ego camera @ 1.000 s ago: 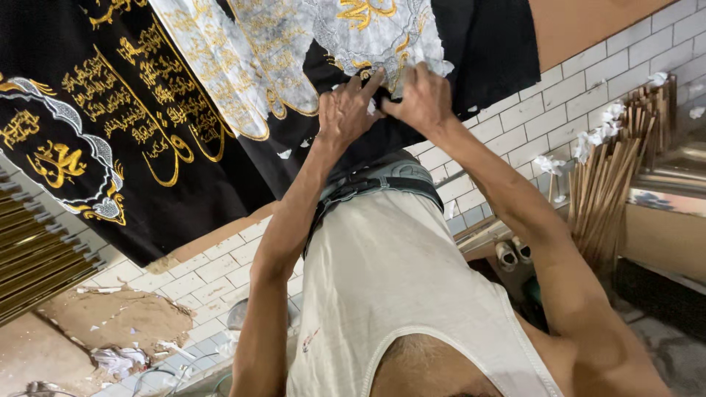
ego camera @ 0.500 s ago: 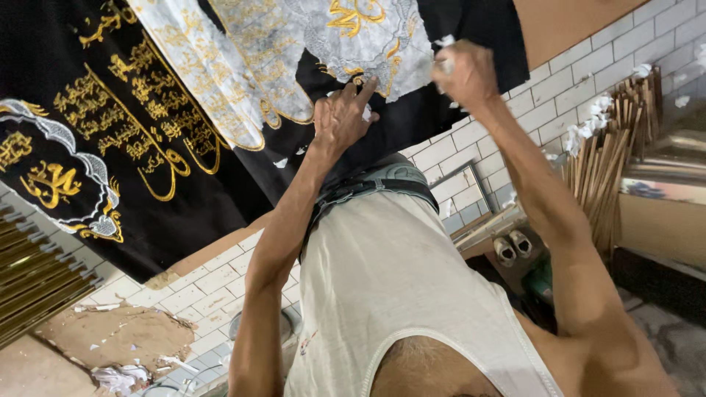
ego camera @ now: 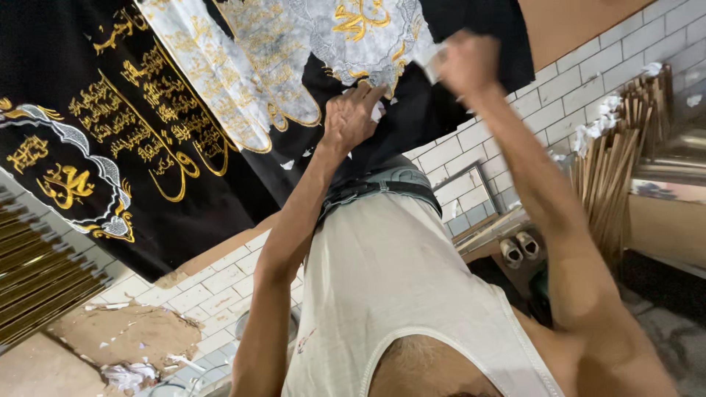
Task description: The person removes a white paper backing from a black embroidered cloth with gold Arabic calligraphy laid on a work table. They tear and pull the paper off section by section by hand, crumple the removed paper aside, and smooth the exposed embroidery with their palms.
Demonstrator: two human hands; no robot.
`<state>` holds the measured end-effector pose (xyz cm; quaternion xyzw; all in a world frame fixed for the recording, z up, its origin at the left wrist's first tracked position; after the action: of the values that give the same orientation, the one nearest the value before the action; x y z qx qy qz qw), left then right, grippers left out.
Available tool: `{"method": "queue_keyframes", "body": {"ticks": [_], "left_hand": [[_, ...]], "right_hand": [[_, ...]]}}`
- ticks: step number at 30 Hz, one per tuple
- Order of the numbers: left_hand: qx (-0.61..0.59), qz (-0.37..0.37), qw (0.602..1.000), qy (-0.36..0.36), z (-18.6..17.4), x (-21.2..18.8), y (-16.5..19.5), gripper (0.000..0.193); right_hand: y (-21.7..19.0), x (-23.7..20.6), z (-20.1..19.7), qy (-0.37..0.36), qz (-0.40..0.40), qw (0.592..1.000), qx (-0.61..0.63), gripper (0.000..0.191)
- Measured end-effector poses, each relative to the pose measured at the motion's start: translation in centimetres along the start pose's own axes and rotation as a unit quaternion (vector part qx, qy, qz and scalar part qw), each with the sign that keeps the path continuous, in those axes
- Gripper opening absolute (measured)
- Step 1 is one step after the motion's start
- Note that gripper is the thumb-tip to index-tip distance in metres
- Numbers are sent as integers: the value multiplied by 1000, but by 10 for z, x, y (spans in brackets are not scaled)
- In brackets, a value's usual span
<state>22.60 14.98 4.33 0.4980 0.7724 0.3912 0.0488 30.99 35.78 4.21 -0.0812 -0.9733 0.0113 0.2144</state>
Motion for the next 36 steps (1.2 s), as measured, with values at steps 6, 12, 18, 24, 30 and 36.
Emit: {"method": "queue_keyframes", "body": {"ticks": [6, 12, 18, 24, 30, 36], "left_hand": [[37, -17, 998, -55, 19, 1, -3, 61], [70, -32, 992, -96, 41, 12, -9, 102], [76, -18, 993, -92, 44, 11, -16, 101], [98, -51, 989, -100, 46, 6, -21, 94], [62, -39, 996, -42, 32, 16, -14, 94], [130, -48, 983, -118, 29, 38, -15, 64]], "right_hand": [[23, 9, -36, 7, 50, 997, 54, 20], [-30, 9, -11, -41, 63, 989, 131, 48], [28, 9, -7, -13, 83, 986, 145, 21], [56, -25, 12, -10, 351, 916, 194, 17], [41, -66, -1, 61, 414, 878, 231, 13], [27, -44, -3, 48, 344, 903, 255, 26]]}}
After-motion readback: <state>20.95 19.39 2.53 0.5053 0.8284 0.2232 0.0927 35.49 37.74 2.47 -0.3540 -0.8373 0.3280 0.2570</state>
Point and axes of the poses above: each hand's wrist, its own x-axis towards the middle knuckle, its own z-axis out of the palm, y = z × x, the point moved 9 cm from there along x, towards the middle knuckle, and after that the axes turned 9 degrees about y, right-handed, at the moved point
